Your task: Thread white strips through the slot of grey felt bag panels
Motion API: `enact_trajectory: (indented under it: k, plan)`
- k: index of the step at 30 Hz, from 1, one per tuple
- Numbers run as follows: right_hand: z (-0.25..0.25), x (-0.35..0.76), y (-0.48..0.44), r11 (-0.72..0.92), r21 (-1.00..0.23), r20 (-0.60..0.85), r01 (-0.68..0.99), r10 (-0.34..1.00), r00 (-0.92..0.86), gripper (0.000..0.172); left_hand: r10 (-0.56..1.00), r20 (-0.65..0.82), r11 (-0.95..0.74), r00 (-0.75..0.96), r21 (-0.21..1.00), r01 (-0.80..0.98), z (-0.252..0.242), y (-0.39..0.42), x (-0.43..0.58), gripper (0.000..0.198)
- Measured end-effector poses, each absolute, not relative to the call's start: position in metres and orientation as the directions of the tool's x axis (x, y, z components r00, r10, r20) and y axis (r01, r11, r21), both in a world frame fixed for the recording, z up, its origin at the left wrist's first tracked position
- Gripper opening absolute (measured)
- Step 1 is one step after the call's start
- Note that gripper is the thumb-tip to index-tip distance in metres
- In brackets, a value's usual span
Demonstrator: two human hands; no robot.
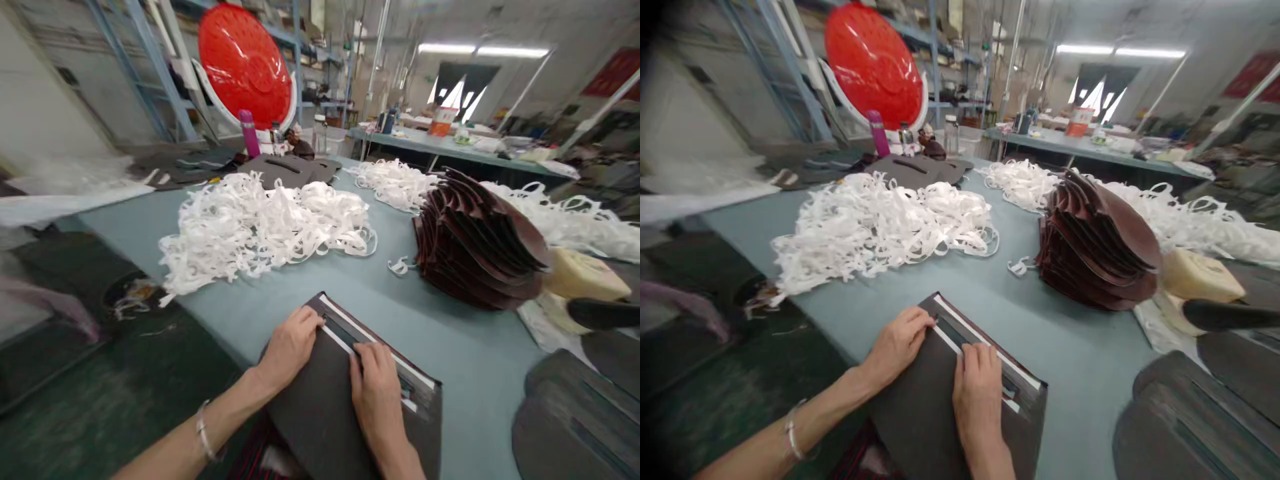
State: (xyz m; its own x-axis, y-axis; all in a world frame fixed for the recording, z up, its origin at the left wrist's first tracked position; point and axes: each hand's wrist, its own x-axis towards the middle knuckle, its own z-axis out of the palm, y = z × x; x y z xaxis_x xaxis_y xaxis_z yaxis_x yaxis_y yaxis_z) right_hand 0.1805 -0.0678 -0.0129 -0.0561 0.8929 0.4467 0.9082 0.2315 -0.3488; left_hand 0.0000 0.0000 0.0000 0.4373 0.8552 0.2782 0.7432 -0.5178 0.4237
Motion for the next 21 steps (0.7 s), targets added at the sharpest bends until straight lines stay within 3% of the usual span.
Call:
enact_trajectory:
  k: [5,11,17,21]
  plan:
    - [-0.007,0.169,-0.061,0.138,-0.301,0.386,0.943,0.923,-0.012,0.01,0.775,0.308,-0.628,0.551,0.284,0.725,0.002,-0.012,-0.018,0.031]
    - [0.004,0.134,-0.03,0.067,-0.271,0.253,0.96,0.967,0.004,0.014,0.791,0.32,-0.609,0.522,0.332,0.72,0.003,-0.008,-0.025,0.028]
    - [0.0,0.119,-0.017,0.227,-0.327,0.321,0.917,0.94,-0.118,0.026,0.83,0.251,-0.557,0.497,0.373,0.742,0.011,-0.009,-0.025,0.033]
    - [0.0,0.126,-0.028,0.349,-0.193,0.356,0.917,0.896,-0.266,0.023,0.831,0.224,-0.555,0.508,0.323,0.766,0.015,-0.01,-0.023,0.038]
